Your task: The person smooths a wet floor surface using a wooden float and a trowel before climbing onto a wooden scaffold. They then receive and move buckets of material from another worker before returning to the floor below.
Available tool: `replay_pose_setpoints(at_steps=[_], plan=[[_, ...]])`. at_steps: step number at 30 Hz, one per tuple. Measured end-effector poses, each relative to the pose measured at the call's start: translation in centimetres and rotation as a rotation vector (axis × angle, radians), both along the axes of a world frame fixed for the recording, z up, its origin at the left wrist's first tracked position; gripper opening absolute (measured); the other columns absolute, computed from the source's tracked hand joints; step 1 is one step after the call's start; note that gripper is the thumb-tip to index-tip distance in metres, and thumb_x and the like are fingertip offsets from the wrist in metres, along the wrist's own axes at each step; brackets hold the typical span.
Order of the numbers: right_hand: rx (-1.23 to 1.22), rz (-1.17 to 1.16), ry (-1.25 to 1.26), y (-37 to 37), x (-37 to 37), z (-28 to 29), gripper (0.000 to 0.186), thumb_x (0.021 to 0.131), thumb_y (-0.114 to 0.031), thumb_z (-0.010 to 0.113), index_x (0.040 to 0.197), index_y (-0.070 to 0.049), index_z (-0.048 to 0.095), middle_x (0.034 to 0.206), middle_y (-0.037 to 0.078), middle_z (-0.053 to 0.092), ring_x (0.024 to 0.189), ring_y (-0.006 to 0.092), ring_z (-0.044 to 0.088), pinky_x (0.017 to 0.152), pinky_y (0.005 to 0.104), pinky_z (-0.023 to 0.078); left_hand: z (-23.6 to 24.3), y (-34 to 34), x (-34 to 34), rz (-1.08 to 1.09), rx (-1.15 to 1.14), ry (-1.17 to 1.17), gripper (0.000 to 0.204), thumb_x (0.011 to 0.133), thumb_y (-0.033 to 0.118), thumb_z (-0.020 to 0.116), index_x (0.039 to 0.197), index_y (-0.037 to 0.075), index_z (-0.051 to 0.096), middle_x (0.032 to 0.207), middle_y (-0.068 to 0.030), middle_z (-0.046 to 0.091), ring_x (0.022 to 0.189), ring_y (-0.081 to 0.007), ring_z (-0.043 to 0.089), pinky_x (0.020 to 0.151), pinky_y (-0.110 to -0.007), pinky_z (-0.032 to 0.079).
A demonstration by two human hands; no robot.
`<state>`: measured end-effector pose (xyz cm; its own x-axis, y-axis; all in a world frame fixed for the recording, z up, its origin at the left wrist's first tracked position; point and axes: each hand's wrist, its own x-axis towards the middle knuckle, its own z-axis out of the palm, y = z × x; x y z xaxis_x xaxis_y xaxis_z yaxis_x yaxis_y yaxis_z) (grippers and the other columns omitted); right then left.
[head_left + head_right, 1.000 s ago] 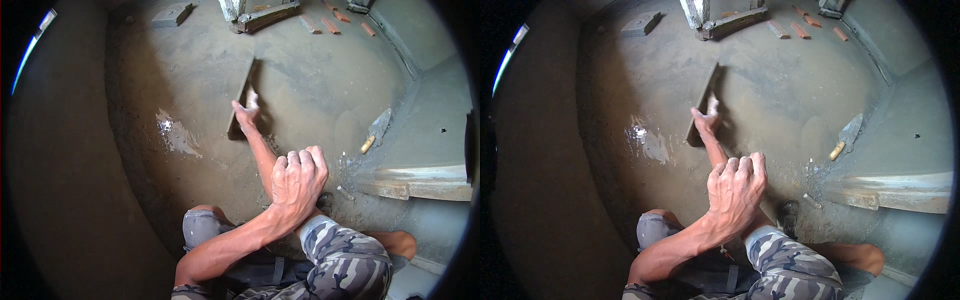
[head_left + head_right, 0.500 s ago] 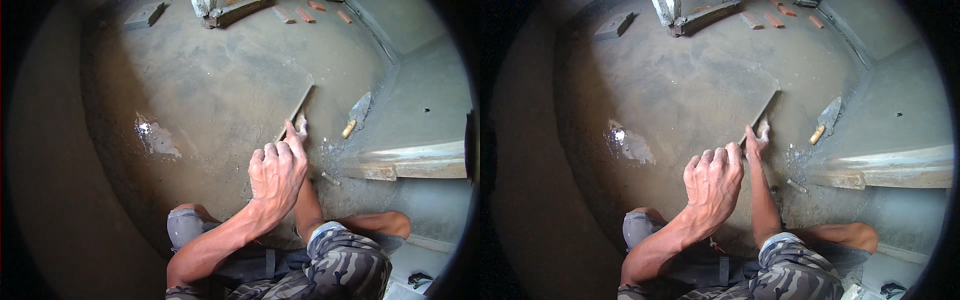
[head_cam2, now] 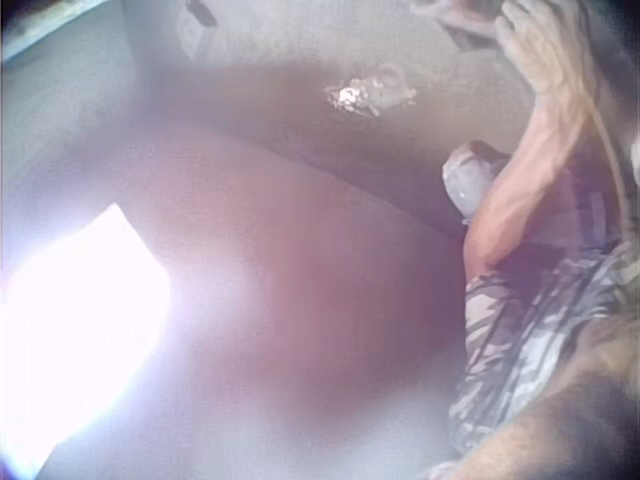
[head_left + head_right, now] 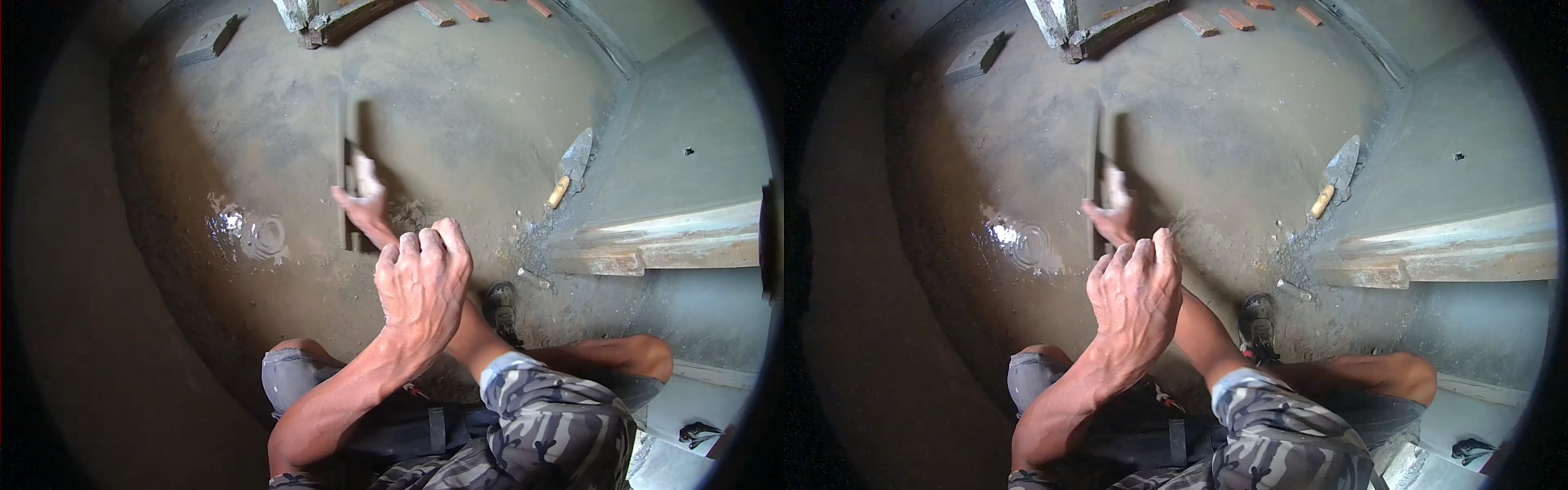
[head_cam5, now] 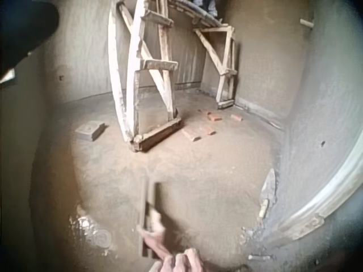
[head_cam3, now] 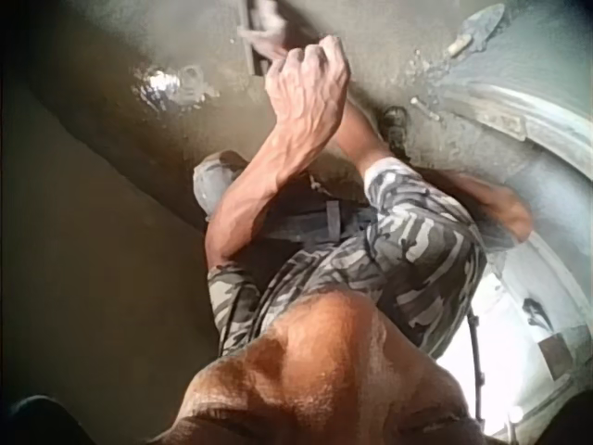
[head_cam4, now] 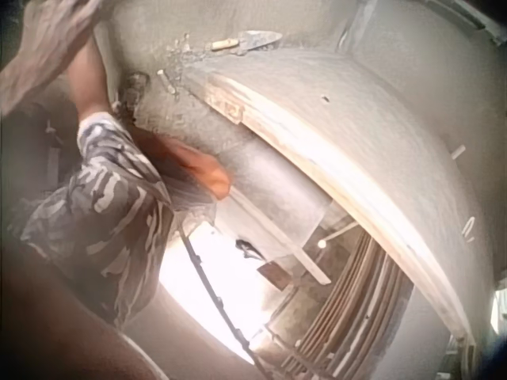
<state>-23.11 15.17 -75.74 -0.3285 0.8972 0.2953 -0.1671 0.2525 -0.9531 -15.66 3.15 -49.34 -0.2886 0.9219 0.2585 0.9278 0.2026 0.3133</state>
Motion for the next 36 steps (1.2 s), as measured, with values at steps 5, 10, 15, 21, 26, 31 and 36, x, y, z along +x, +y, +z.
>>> replay_pose_setpoints(at_steps=[5,10,15,21,26,31,36], plan=[[0.08,0.14,-0.32,-0.5,-6.7,0.7,0.084,0.066,-0.026,0.074,0.143,-0.008,0.045,0.134,0.019,0.057,0.131,0.032,0.048,0.11,0.0407,0.035,0.0,-0.6,-1.4,0.048,-0.001,0.065,0.016,0.078,0.011,0.063,0.091,0.003,0.058,0.073,-0.007,0.062,0.073,-0.0217,0.065,0.061,-0.035,0.049],[0.024,-0.26,-0.197,7.6,0.1,-2.7,0.084,0.064,-0.021,0.074,0.14,0.004,0.046,0.131,0.018,0.059,0.123,0.0245,0.054,0.106,0.0366,0.04,0.8,0.6,0.9,-0.003,0.043,-0.038,0.009,0.086,0.012,0.06,0.09,0.005,0.055,0.074,-0.0081,0.063,0.073,-0.0248,0.066,0.062,-0.039,0.05],[-0.227,-0.269,-0.098,6.7,5.4,0.0,0.081,0.073,-0.016,0.076,0.142,0.008,0.041,0.144,0.018,0.048,0.133,0.0227,0.044,0.112,0.033,0.032,0.5,-0.8,-0.8,0.041,-0.04,0.005,0.009,0.085,0.012,0.059,0.089,0.006,0.055,0.074,-0.0079,0.063,0.074,-0.0248,0.066,0.063,-0.039,0.05],[-0.319,-0.481,-0.272,8.5,17.3,0.1,0.085,0.078,-0.016,0.078,0.148,0.001,0.034,0.146,0.016,0.046,0.134,0.0245,0.044,0.111,0.0334,0.035,1.2,-0.5,-0.3,0.021,-0.011,-0.005,0.012,0.076,0.009,0.061,0.085,0.007,0.054,0.072,-0.0075,0.062,0.072,-0.0235,0.066,0.063,-0.036,0.05],[-0.384,-0.627,-0.406,6.2,19.8,2.7,0.089,0.075,-0.027,0.08,0.149,-0.004,0.036,0.145,0.017,0.048,0.131,0.0258,0.048,0.108,0.034,0.038,1.1,-1.1,-0.6,0.043,0.002,0.023,0.012,0.076,0.009,0.062,0.083,0.006,0.053,0.072,-0.0067,0.062,0.073,-0.0222,0.066,0.063,-0.035,0.049],[-0.381,-0.69,-0.257,8.5,25.0,-2.2,0.08,0.076,-0.017,0.081,0.142,0.006,0.041,0.139,0.018,0.053,0.126,0.0238,0.053,0.105,0.0365,0.043,2.2,0.2,1.1,-0.022,0.046,-0.002,0.014,0.074,0.011,0.063,0.083,0.007,0.052,0.07,-0.0061,0.061,0.072,-0.0204,0.066,0.061,-0.033,0.048],[-0.169,-0.057,-0.205,-3.2,6.2,6.1,0.069,0.076,-0.011,0.076,0.139,-0.001,0.049,0.123,0.015,0.061,0.104,0.0204,0.059,0.093,0.0356,0.047,0.5,-0.4,0.0,0.02,-0.023,0.056,0.016,0.073,0.011,0.064,0.083,0.007,0.051,0.071,-0.0059,0.06,0.073,-0.0209,0.065,0.06,-0.034,0.048]])
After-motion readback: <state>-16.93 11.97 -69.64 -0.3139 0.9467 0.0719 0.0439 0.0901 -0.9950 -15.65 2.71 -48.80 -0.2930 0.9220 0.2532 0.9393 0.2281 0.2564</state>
